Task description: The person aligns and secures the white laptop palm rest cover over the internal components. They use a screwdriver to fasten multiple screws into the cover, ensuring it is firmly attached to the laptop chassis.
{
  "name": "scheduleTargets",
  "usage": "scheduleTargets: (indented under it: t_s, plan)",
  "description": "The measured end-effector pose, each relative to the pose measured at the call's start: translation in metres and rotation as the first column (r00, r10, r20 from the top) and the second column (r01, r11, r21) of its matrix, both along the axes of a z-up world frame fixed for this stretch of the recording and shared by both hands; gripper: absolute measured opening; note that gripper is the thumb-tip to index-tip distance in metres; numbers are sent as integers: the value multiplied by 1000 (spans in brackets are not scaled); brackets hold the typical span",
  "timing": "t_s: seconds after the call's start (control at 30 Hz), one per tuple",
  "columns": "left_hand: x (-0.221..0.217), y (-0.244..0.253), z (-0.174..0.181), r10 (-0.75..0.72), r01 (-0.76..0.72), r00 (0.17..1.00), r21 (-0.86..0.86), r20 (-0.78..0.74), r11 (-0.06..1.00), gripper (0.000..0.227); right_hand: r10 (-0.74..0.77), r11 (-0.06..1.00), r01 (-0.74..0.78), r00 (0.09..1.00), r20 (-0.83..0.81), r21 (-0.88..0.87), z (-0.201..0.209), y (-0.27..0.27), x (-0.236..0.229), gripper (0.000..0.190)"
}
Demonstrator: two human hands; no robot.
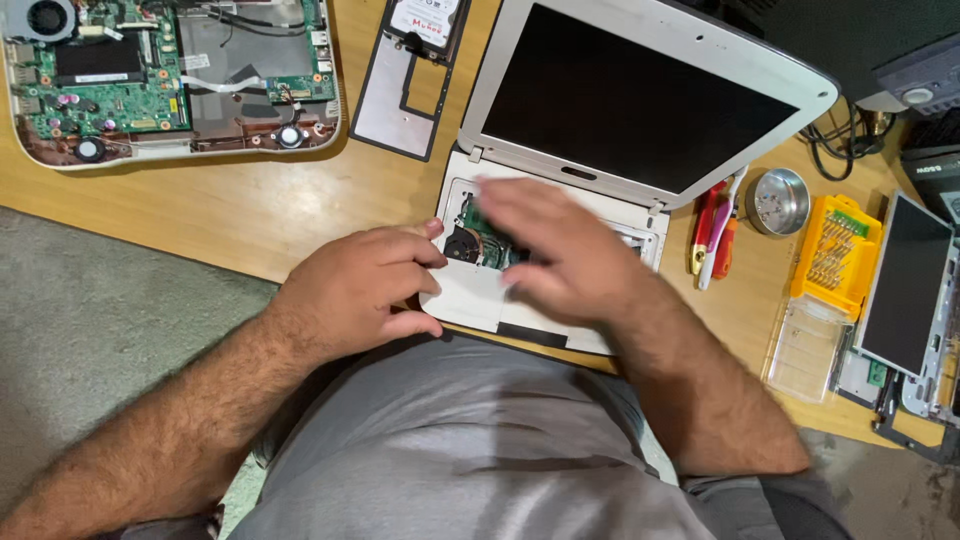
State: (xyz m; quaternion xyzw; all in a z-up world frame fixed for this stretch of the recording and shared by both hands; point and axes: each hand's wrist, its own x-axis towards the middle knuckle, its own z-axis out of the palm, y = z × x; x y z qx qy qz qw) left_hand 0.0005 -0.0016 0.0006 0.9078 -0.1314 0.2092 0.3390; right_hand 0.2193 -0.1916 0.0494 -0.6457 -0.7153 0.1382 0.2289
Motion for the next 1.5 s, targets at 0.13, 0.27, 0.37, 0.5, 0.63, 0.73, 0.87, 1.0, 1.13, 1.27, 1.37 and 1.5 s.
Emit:
scheduleTargets:
  t_s: [0.13,0.27,0.37,0.5,0.63,0.73,0.87,1.0,1.13,1.27,1.37,1.5]
  plan:
    - [-1,-2,13,74,-82,995,-116,-68,990,45,-296,926,264,952,84,271,-1,-43,41,38]
    - [12,-1,29,115,-131,983,-108,-142,986,50,-390,913,348,898,205,213,4,-58,40,25]
    - [27,-2,32,145,-148,979,-10,-146,989,55,-329,942,303,919,217,146,-3,-53,28,27]
    - [45,-5,30,213,-192,960,127,-180,973,64,-316,948,280,874,370,149,-12,-44,21,45]
    - [54,-10,28,282,-250,943,183,-175,951,72,-335,942,282,838,431,184,-15,-38,17,60]
    - [53,-15,29,323,-286,936,236,-138,929,76,-328,944,271,837,439,188,-13,-39,12,63]
    - [54,-21,38,341,-275,924,316,-173,908,89,-309,950,296,851,424,98,-4,-42,7,71]
    - [54,-21,42,369,-290,926,477,-79,830,92,-340,940,323,856,389,112,-6,-45,5,67]
    - [57,-22,38,349,-271,931,443,-104,855,95,-351,932,362,875,334,32,-8,-39,8,65]
    - [53,-26,33,379,-289,919,462,-114,839,98,-334,935,355,863,380,15,-10,-43,8,69]
    - [47,-23,29,369,-263,912,432,-182,863,101,-347,937,304,852,391,169,-19,-49,13,61]
    - [31,-26,27,326,-150,882,453,-339,879,139,-309,949,314,919,246,18,-10,-55,24,55]
